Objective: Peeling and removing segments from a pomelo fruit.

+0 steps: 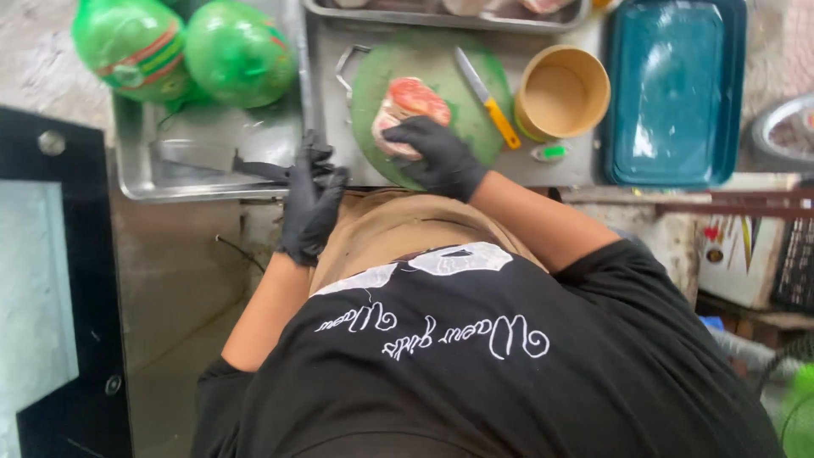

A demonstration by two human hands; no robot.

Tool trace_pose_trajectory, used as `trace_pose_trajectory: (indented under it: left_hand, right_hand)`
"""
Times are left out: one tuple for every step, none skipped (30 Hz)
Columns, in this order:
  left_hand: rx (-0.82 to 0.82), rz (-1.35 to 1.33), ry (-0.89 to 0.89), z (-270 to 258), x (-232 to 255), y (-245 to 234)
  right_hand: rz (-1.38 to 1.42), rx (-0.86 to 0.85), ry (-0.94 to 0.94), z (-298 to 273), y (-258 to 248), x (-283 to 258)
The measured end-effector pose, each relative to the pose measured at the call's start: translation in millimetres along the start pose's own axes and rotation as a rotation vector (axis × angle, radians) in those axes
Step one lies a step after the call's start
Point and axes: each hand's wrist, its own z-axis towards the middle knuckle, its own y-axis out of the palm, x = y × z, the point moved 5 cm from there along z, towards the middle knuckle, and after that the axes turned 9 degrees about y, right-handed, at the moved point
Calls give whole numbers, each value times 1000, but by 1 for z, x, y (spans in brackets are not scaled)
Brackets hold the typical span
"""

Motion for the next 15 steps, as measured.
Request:
trace_pose_trajectory:
  left_hand:
    - [-151, 4, -147, 2, -19, 22]
    - [-304, 12, -292, 1, -36, 43]
    - [-327, 11, -286, 10, -45, 57]
    - [-335, -74, -422, 14, -58, 71]
    - [-337, -154, -557, 19, -69, 85]
    - [-354, -150, -550, 27, -86, 97]
    - [-332, -305, -599, 30, -104, 110]
    - [-307, -460, -649, 33, -122, 123]
    - [-322, -453, -662, 25, -132, 128]
    - [-312, -493, -580, 20, -139, 133]
    - [-301, -536, -486, 23, -146, 140]
    - [-316, -534, -489, 16, -146, 148]
    - [-236, -496, -388, 17, -143, 154]
    - [-156, -458, -287, 19, -139, 159]
    - [-161, -460, -280, 23, -129, 166]
  right_hand:
    - [-24, 77, 164, -27, -19, 17]
    - [-48, 154, 328, -57, -38, 33]
    - [-50, 171, 343, -79, -44, 39]
    - [-11, 189, 419, -102, -50, 47]
    - [30, 205, 487, -124, -56, 55]
    - [29, 223, 496, -135, -57, 56]
    - [35, 269, 523, -148, -58, 57]
    - [40, 316, 551, -161, -59, 58]
    - [48, 322, 569, -164, -55, 50]
    - [73, 318, 538, -165, -52, 40]
    - [91, 319, 499, -162, -52, 34]
    - [91, 330, 509, -162, -50, 35]
    - [97, 327, 457, -159, -53, 35]
    - [103, 322, 405, -156, -55, 35]
    - [98, 329, 403, -154, -62, 44]
